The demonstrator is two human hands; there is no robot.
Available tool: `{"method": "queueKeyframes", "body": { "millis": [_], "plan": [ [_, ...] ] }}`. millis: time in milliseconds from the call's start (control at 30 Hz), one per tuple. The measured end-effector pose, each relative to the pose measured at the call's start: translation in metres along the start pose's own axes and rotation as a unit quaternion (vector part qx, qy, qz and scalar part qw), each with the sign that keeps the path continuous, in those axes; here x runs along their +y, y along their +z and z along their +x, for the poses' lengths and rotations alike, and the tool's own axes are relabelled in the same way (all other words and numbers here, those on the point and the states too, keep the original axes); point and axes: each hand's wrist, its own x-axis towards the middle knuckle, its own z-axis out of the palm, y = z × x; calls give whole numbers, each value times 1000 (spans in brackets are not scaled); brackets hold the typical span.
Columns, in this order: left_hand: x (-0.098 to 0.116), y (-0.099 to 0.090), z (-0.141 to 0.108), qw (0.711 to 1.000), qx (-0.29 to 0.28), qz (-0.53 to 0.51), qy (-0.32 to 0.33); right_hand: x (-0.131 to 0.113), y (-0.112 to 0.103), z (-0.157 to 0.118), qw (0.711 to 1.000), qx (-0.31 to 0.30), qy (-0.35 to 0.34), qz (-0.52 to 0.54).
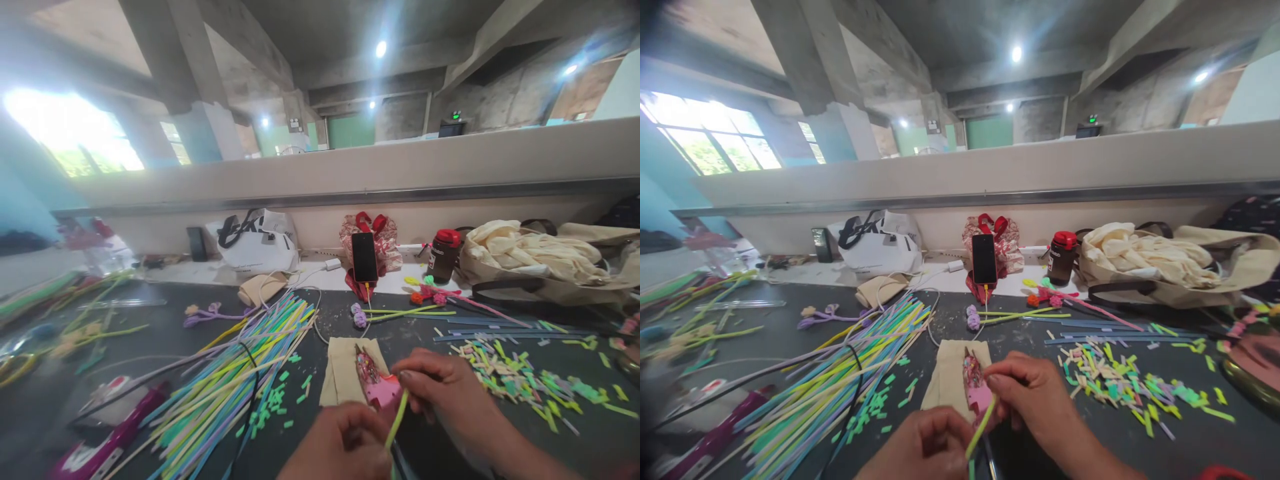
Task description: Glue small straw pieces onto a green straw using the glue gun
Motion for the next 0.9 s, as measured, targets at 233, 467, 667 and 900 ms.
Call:
{"method": "queueKeyframes", "body": {
  "millis": [233, 467, 667, 900],
  "plan": [
    [14, 4, 33, 993, -34, -111, 29, -2, 9, 14, 999, -1, 1, -36],
    [17, -15, 38, 973, -13, -227, 41, 3, -5, -5, 979, -61, -24, -191],
    [21, -41, 32, 947, 18, -310, 84, 20, 36, -11, 765, -227, -288, -530],
    [24, -53, 22, 934, 21, -334, 126, 39, 96, 12, 661, -287, -377, -582]
  ]
}}
